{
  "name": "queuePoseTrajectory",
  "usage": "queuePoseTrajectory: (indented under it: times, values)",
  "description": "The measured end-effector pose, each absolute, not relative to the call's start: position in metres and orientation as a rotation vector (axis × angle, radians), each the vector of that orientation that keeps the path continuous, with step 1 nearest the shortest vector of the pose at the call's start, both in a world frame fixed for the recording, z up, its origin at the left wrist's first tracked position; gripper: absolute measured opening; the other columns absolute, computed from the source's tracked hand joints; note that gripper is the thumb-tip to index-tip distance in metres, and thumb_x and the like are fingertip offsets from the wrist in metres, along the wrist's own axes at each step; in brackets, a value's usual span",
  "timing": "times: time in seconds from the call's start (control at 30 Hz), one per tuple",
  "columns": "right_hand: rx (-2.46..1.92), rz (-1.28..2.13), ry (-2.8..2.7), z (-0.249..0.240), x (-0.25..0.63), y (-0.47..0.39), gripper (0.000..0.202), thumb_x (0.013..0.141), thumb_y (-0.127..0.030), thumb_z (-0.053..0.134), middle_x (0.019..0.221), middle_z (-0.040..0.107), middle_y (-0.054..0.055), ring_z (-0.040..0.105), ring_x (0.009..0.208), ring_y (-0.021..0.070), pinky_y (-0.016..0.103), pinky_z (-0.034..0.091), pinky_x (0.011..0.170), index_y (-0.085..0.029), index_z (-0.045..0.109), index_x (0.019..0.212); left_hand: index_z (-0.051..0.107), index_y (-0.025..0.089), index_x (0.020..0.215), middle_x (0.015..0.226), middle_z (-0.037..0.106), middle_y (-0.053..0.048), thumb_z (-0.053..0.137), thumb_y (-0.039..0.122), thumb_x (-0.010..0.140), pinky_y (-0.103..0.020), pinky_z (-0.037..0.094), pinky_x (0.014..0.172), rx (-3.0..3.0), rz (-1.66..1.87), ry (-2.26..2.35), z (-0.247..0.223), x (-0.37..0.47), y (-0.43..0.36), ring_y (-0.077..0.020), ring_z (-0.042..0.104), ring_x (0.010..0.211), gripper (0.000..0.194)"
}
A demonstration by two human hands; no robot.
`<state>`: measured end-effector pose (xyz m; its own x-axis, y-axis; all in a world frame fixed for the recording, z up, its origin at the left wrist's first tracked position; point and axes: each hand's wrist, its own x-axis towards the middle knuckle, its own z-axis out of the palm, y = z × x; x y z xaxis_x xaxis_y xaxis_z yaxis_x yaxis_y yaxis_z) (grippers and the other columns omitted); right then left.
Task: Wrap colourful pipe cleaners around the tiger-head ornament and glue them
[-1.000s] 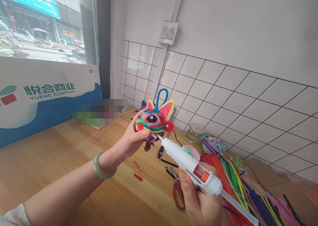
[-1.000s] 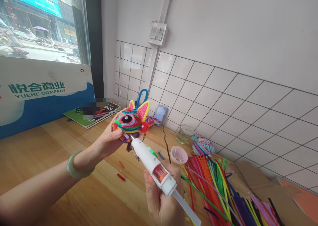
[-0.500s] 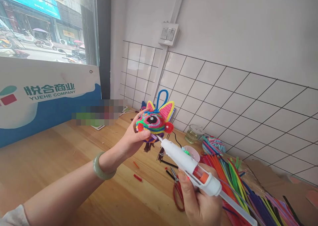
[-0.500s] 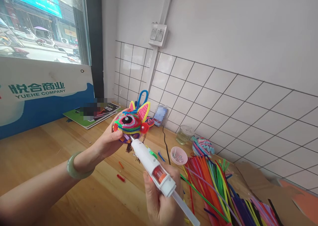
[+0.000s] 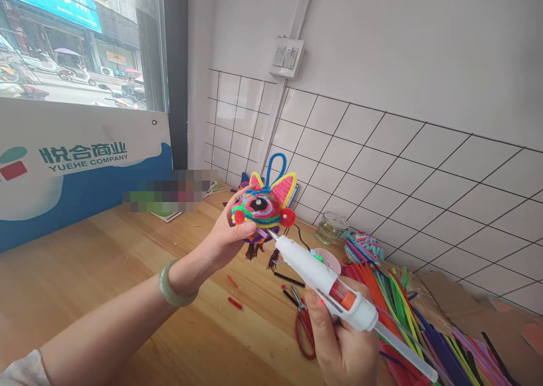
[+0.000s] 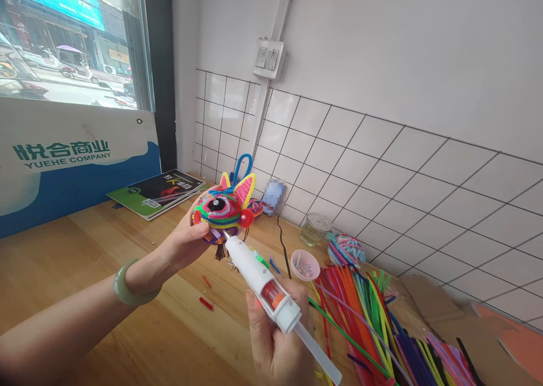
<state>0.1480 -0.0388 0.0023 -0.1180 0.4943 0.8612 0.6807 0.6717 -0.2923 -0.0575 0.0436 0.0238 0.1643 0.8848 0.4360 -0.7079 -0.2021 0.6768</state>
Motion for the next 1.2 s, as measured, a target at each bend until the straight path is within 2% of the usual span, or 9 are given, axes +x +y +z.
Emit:
queuePoseTrajectory:
  times: [0.1,0.3,0.57,0.77,0.93,1.1,1.2]
  values:
    - [-0.943,-0.230,-1.779,0.004,0.148,-0.039,0.018,0.095,-0.033,0.057,0.086,0.061,0.006,0.067,0.074,0.0169,0.023,0.056,0.063,-0.018,0.056,0.104,0.051,0.025,0.132,0.117,0.067,-0.007,0.086,0.027,0.064,-0.037,0.055,0.086,1.011,1.461,0.231,0.024,-0.057,0.044,-0.0227,0.069,0.091,0.077]
    - [-0.919,-0.223,-1.793,0.004,0.148,-0.039,0.014,0.094,-0.030,0.058,0.083,0.061,0.005,0.066,0.071,0.0163,0.023,0.055,0.060,-0.019,0.055,0.103,0.051,0.025,0.132,0.117,0.067,-0.006,0.086,0.024,0.063,-0.036,0.054,0.089,0.993,1.473,0.228,0.023,-0.056,0.044,-0.0222,0.068,0.095,0.078]
    - [-0.934,-0.179,-1.777,0.004,0.151,-0.037,0.014,0.091,-0.033,0.062,0.076,0.059,0.002,0.061,0.062,0.0154,0.025,0.053,0.057,-0.020,0.056,0.093,0.049,0.025,0.133,0.117,0.067,-0.008,0.086,0.025,0.063,-0.041,0.052,0.093,0.987,1.464,0.240,0.024,-0.057,0.042,-0.0240,0.069,0.093,0.079]
    - [-0.987,0.442,-1.624,0.009,0.150,-0.039,0.019,0.096,-0.036,0.054,0.064,0.056,-0.001,0.047,0.046,0.0102,0.023,0.040,0.042,-0.018,0.059,0.090,0.051,0.026,0.132,0.122,0.066,-0.009,0.086,0.028,0.063,-0.043,0.050,0.095,0.994,1.480,0.255,0.023,-0.058,0.044,-0.0293,0.066,0.106,0.078]
    - [-0.819,0.987,-1.413,0.024,0.153,-0.029,0.034,0.096,-0.045,0.050,0.045,0.043,-0.006,0.036,0.036,0.0084,0.023,0.032,0.039,-0.017,0.064,0.084,0.048,0.025,0.136,0.120,0.068,-0.009,0.086,0.030,0.065,-0.041,0.050,0.096,1.004,1.469,0.252,0.023,-0.058,0.046,-0.0284,0.066,0.107,0.081]
    - [-0.728,1.553,-1.394,0.021,0.171,-0.011,0.050,0.091,-0.057,0.052,0.037,0.032,-0.010,0.020,0.031,0.0035,0.021,0.026,0.037,-0.014,0.068,0.071,0.046,0.025,0.138,0.121,0.068,-0.009,0.085,0.031,0.065,-0.037,0.053,0.091,0.999,1.472,0.243,0.022,-0.059,0.050,-0.0259,0.067,0.106,0.083]
    - [-0.834,1.817,-1.491,0.006,0.181,-0.002,0.053,0.085,-0.064,0.056,0.042,0.045,-0.006,0.023,0.030,0.0022,0.019,0.027,0.036,-0.014,0.064,0.072,0.045,0.023,0.139,0.120,0.069,-0.010,0.085,0.031,0.066,-0.036,0.053,0.092,1.003,1.474,0.241,0.021,-0.060,0.053,-0.0256,0.067,0.108,0.083]
